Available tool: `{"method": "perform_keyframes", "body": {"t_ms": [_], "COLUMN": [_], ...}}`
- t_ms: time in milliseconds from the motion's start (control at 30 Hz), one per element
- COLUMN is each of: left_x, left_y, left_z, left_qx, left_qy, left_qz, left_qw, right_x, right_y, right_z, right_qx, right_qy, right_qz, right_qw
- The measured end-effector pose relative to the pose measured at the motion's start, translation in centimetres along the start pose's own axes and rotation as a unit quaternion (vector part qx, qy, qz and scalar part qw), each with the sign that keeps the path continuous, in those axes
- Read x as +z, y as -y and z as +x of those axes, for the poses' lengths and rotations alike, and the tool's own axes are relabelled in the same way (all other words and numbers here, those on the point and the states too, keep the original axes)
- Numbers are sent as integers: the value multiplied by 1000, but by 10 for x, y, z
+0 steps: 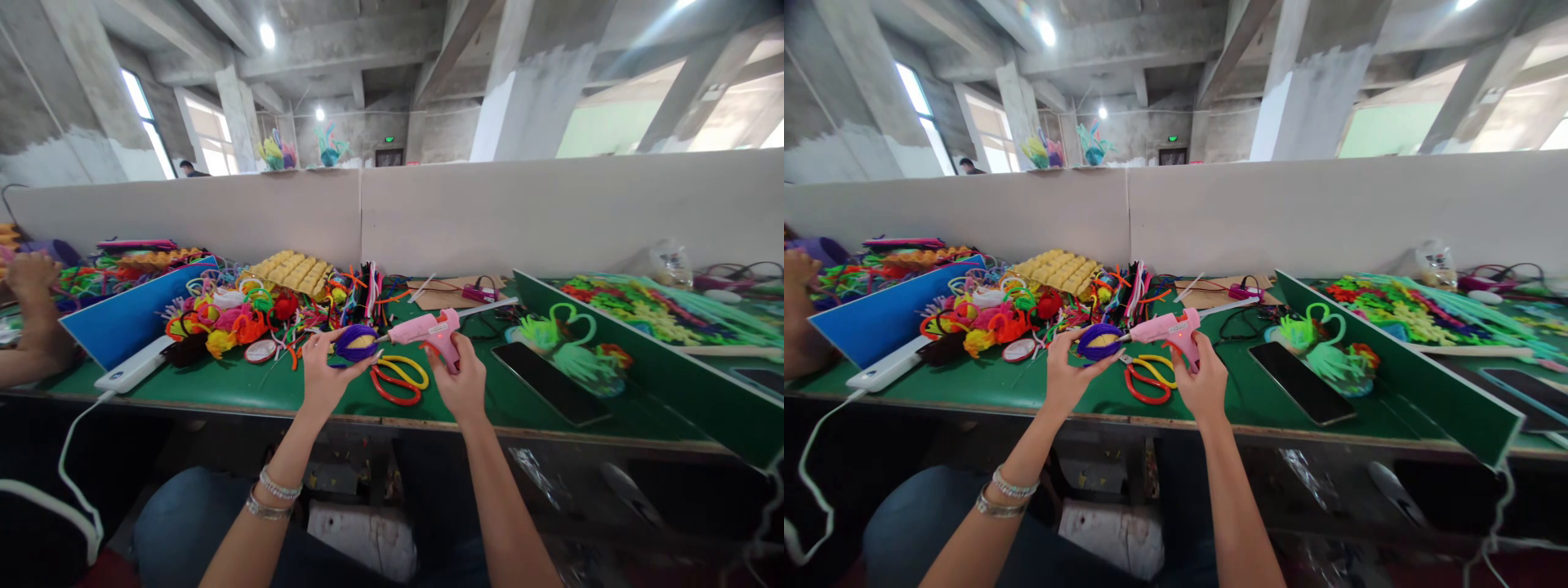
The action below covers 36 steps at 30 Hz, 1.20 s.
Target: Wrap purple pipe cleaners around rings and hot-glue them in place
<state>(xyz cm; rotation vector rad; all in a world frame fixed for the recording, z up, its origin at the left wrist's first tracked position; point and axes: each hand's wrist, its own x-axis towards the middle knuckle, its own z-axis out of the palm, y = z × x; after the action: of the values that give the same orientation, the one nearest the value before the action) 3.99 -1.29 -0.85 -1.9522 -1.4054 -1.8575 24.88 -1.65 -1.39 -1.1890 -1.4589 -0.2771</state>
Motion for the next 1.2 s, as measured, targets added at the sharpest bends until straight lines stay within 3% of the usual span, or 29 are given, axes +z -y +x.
{"method": "perform_keyframes", "body": {"t_ms": [667,800,900,1000,1100,1200], "left_x": [-4,-2,0,1,-1,-3], "left_y": [-5,-4,-4,-3,3,10], "left_z": [2,0,0,3,9,17], "left_qx": [11,-20,-92,-161,-200,-234], "left_qy": [10,18,17,7,-17,-64], "left_qz": [-27,-53,-143,-238,-291,-343], "left_qw": [1000,998,985,958,935,907], "right_x": [0,0,2,6,7,3], "right_y": [-9,-11,-13,-18,-25,-33], "right_z": [-1,-2,-3,-4,-3,-2], "right_qx": [-23,-79,-96,-56,42,125], "right_qy": [-19,-66,-72,-50,-19,80], "right_qz": [-39,-118,-195,-231,-235,-252], "right_qw": [999,988,973,970,971,956]}}
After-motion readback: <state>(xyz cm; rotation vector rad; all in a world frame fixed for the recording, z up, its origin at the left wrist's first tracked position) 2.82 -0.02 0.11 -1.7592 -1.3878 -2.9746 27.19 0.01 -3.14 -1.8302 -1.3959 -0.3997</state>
